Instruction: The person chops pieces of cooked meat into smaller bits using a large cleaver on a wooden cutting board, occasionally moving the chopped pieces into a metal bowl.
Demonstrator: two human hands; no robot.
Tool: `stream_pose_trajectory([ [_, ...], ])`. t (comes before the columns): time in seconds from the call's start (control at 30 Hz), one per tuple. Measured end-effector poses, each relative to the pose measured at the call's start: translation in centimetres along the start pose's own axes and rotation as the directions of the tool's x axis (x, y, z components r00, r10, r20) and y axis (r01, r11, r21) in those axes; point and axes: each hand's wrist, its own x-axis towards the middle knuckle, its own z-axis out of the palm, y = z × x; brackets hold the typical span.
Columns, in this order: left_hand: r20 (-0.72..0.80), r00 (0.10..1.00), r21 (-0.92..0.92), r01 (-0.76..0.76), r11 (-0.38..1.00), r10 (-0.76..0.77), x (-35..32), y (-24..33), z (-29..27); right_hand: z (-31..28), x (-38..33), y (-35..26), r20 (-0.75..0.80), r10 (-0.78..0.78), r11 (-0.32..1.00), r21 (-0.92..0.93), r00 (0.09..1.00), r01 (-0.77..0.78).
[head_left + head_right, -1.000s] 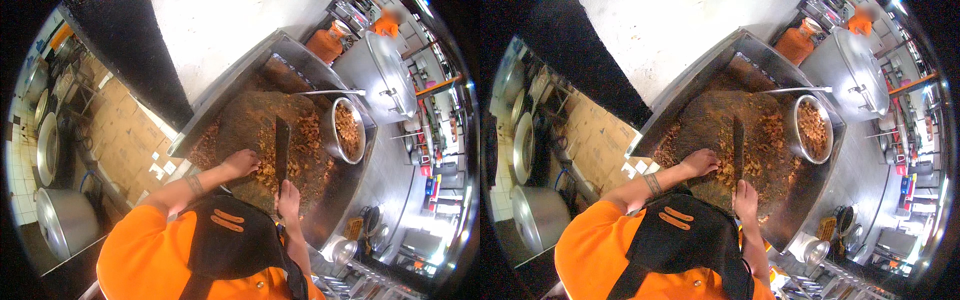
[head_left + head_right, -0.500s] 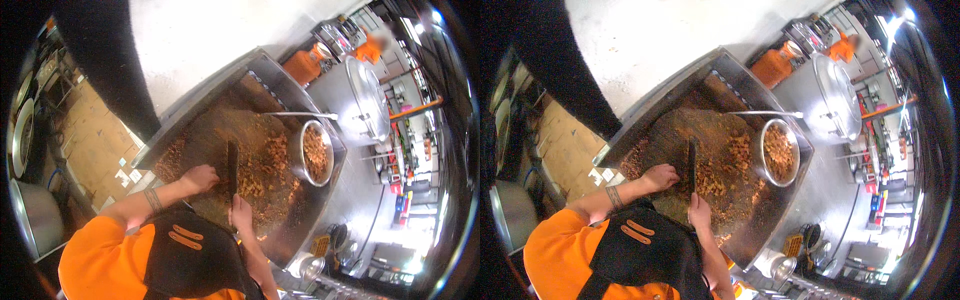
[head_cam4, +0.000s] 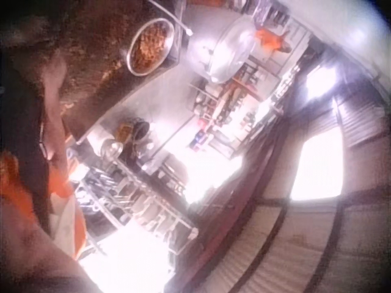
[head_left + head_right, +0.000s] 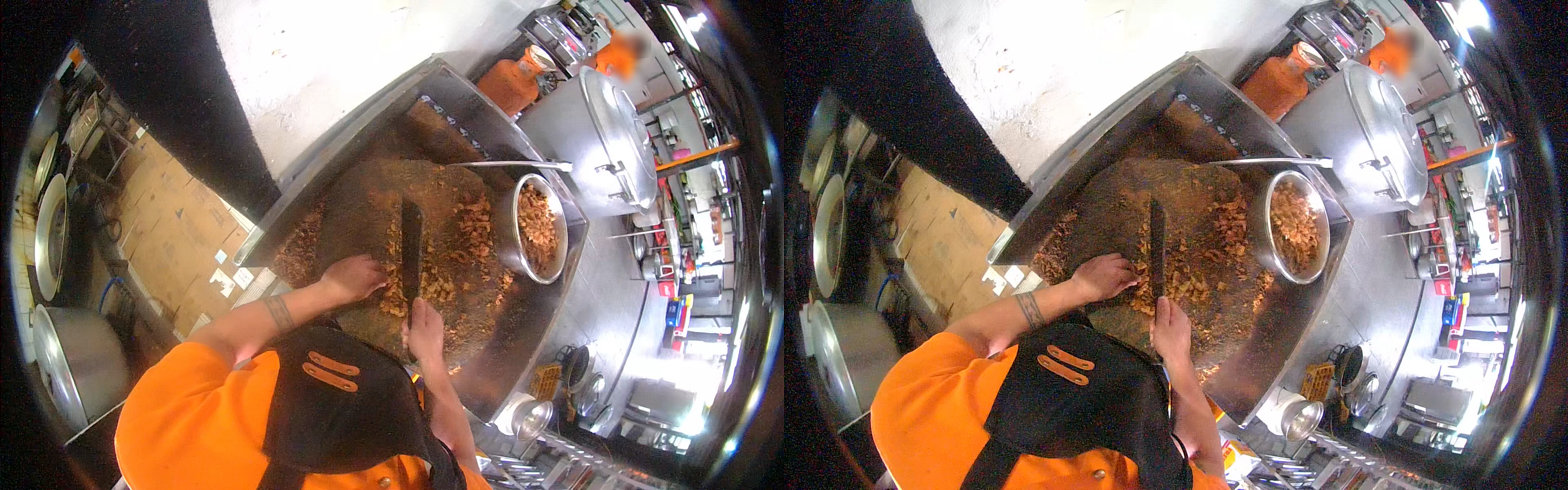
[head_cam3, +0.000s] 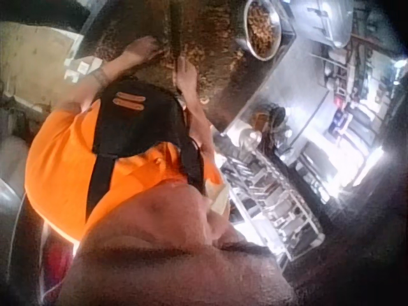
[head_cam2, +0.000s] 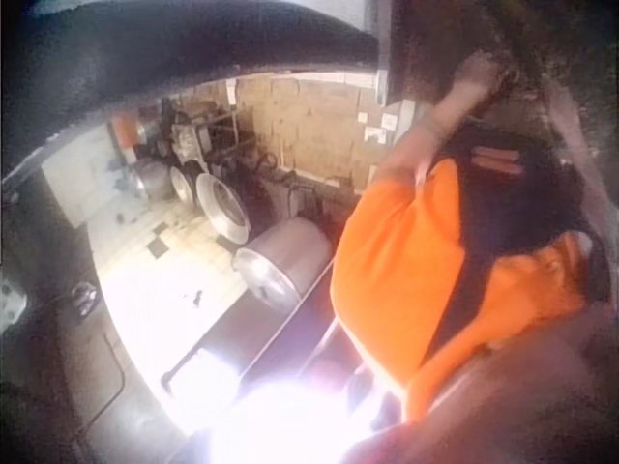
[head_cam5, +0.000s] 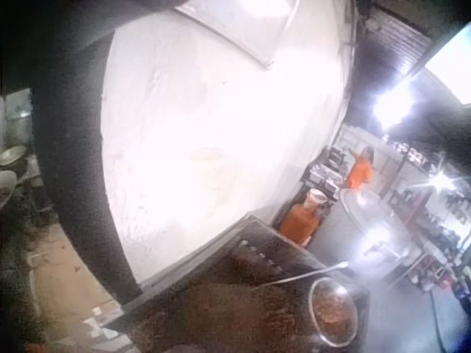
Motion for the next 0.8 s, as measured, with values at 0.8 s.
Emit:
stream_pose_trajectory([
  [0.8, 0.010, 0.995, -0.114, 0.104, 0.988, -0.104, -0.7, -0.9, 0.4, 1.3, 0.1, -1.0, 0.037, 0.068, 0.997, 0.030, 0.997, -0.070],
])
